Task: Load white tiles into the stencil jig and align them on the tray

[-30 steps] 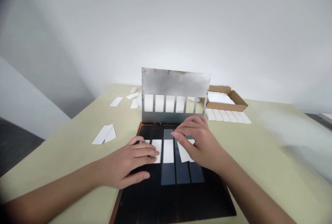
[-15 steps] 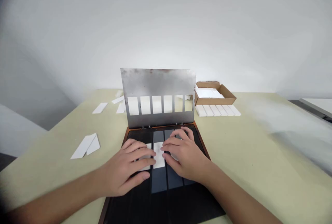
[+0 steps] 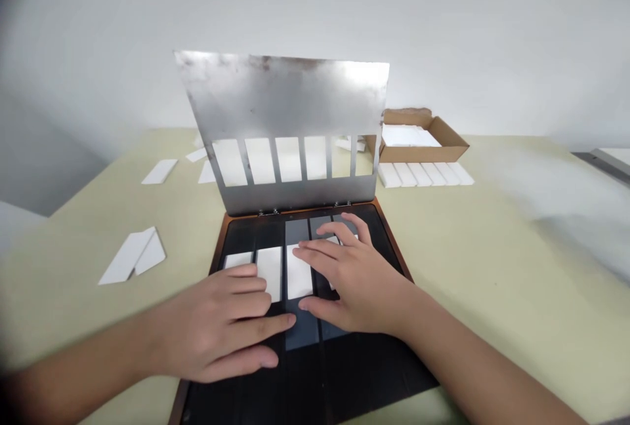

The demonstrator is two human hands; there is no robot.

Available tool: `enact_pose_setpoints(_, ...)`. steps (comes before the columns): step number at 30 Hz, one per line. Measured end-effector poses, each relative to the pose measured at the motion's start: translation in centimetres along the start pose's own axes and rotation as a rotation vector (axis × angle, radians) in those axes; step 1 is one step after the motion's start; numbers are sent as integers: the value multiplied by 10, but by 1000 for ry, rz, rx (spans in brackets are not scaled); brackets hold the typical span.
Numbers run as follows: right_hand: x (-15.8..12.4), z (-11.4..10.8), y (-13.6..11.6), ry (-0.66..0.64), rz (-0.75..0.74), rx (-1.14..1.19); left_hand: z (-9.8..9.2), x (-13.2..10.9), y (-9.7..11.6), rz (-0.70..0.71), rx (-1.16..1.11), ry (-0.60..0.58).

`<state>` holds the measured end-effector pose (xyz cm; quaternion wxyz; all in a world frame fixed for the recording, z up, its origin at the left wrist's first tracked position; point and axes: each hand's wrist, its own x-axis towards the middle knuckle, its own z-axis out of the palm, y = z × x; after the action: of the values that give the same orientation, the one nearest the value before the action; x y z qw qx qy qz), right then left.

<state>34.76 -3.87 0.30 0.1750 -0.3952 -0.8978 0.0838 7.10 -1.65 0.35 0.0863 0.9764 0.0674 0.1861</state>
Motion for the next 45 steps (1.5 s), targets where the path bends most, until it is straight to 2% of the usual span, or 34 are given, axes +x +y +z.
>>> enact_pose_setpoints(5, 3, -1, -1, 5, -13, -38, 0, 1, 0, 1, -6, -7)
enact_pose_setpoints(12, 7, 0, -2, 33, -130, -120, 3, 1, 0, 20, -11, 38)
enact_pose_setpoints(32, 6, 2, -1, 69, -162, -151, 2, 1, 0, 66, 6, 41)
enact_pose_setpoints(45, 6, 3, -1, 45, -166, -172, 3, 0, -1, 79, 13, 47)
